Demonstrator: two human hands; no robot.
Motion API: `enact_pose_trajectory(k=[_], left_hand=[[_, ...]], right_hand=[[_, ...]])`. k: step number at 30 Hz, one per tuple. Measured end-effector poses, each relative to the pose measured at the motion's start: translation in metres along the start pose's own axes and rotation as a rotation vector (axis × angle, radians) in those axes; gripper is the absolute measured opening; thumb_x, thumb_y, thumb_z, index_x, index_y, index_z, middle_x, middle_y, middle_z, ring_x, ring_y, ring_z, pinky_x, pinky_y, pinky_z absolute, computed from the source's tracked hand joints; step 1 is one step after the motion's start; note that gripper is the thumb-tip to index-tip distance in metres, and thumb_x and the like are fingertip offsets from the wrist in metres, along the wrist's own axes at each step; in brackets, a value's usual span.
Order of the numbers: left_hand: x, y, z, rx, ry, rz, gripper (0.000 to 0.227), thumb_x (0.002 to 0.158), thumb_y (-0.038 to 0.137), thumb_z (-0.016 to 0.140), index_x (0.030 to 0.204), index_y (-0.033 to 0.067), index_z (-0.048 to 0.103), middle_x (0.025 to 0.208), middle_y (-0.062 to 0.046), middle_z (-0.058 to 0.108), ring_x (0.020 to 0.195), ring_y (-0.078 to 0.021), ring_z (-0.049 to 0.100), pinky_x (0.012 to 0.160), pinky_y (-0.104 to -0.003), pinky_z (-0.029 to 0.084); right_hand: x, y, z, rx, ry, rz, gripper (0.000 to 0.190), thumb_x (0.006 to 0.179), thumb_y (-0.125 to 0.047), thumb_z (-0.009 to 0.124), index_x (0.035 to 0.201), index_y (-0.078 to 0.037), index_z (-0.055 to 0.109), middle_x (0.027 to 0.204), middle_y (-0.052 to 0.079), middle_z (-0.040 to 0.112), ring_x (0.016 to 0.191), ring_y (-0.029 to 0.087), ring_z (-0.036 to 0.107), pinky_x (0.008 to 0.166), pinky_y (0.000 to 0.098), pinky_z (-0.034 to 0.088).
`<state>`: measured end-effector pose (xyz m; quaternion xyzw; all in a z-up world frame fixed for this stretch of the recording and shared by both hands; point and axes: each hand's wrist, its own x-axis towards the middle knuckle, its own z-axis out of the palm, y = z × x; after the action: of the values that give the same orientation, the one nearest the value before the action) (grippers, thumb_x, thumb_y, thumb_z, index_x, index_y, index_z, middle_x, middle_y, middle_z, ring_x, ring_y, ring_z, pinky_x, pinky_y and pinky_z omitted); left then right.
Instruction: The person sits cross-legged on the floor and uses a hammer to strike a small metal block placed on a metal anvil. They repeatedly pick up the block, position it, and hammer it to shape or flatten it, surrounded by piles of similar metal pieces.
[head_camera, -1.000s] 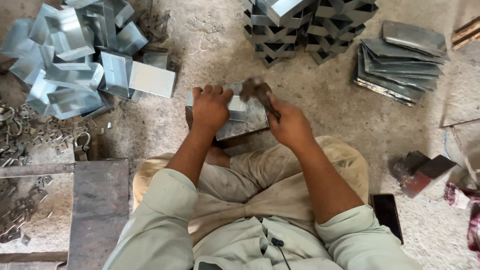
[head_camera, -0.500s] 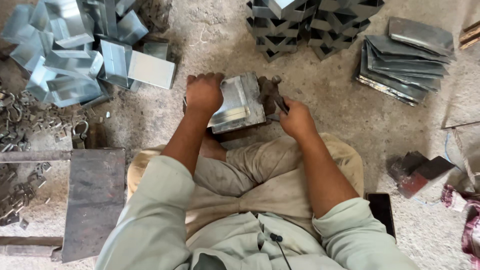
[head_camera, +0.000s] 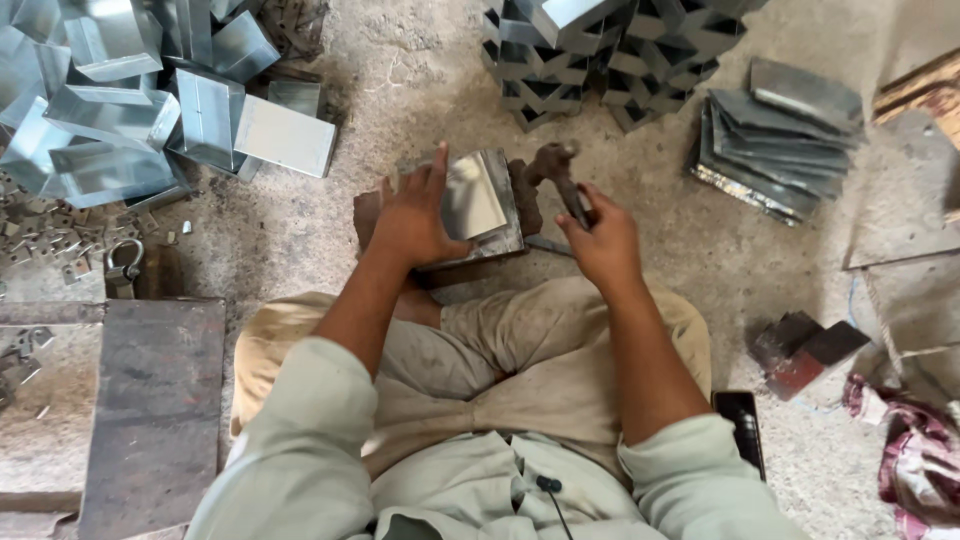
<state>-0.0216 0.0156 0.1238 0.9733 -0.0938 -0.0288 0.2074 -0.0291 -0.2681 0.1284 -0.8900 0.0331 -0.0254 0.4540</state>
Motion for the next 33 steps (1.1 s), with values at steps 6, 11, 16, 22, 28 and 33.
enact_pose_trajectory(k=[6,11,16,22,28,33], left_hand=[[-0.008,-0.022,0.038,-0.582,0.454,0.144,0.148,0.063,0.033,0.099,0.162,-0.0019,-0.005,0.15,-0.03,0.04,0.138,-0.0461,0.046,0.116,-0.049,0.042],[0.004,-0.032,0.05,-0.562,0.533,0.256,0.141,0.065,0.031,0.101,0.162,-0.0003,0.003,0.152,-0.03,0.038,0.142,-0.0454,0.042,0.119,-0.05,0.039],[0.004,-0.025,0.044,-0.63,0.468,0.186,0.139,0.064,0.031,0.1,0.161,0.0004,0.006,0.151,-0.028,0.036,0.14,-0.0449,0.042,0.118,-0.05,0.04],[0.006,-0.024,0.042,-0.572,0.508,0.204,0.14,0.062,0.032,0.101,0.162,0.0055,0.006,0.153,-0.027,0.033,0.14,-0.0471,0.039,0.118,-0.053,0.039],[0.008,-0.025,0.049,-0.547,0.508,0.184,0.141,0.062,0.033,0.101,0.162,0.0048,0.006,0.155,-0.028,0.03,0.14,-0.0485,0.035,0.118,-0.056,0.036],[0.007,-0.024,0.048,-0.501,0.553,0.241,0.141,0.06,0.035,0.101,0.161,0.0037,0.008,0.158,-0.028,0.029,0.141,-0.05,0.035,0.117,-0.058,0.034]], right_hand=[[-0.032,-0.027,-0.075,0.346,0.446,-0.491,0.012,0.107,0.006,0.078,0.11,0.004,0.067,0.094,0.001,0.062,0.079,0.008,0.055,0.069,0.0238,0.045],[-0.052,-0.056,-0.154,0.527,0.745,-0.941,0.03,0.12,-0.011,0.042,0.094,-0.003,0.056,0.075,0.01,0.053,0.054,0.016,0.048,0.049,0.0325,0.038],[-0.05,-0.04,-0.088,0.09,0.67,-0.799,0.016,0.109,-0.015,0.051,0.114,-0.001,0.055,0.078,0.009,0.055,0.061,0.012,0.045,0.053,0.0275,0.041],[-0.067,-0.061,-0.027,-0.216,0.177,-0.561,0.031,0.095,-0.006,0.079,0.123,-0.001,0.068,0.088,0.007,0.066,0.076,0.014,0.066,0.068,0.0291,0.053],[-0.069,-0.076,-0.028,0.582,0.35,-0.42,0.033,0.105,-0.005,0.071,0.136,0.001,0.061,0.087,0.008,0.063,0.062,0.012,0.055,0.055,0.0258,0.044],[-0.063,-0.084,-0.015,-0.138,0.043,-0.419,0.044,0.097,-0.002,0.071,0.141,0.001,0.064,0.094,0.012,0.068,0.077,0.016,0.064,0.072,0.0281,0.051]])
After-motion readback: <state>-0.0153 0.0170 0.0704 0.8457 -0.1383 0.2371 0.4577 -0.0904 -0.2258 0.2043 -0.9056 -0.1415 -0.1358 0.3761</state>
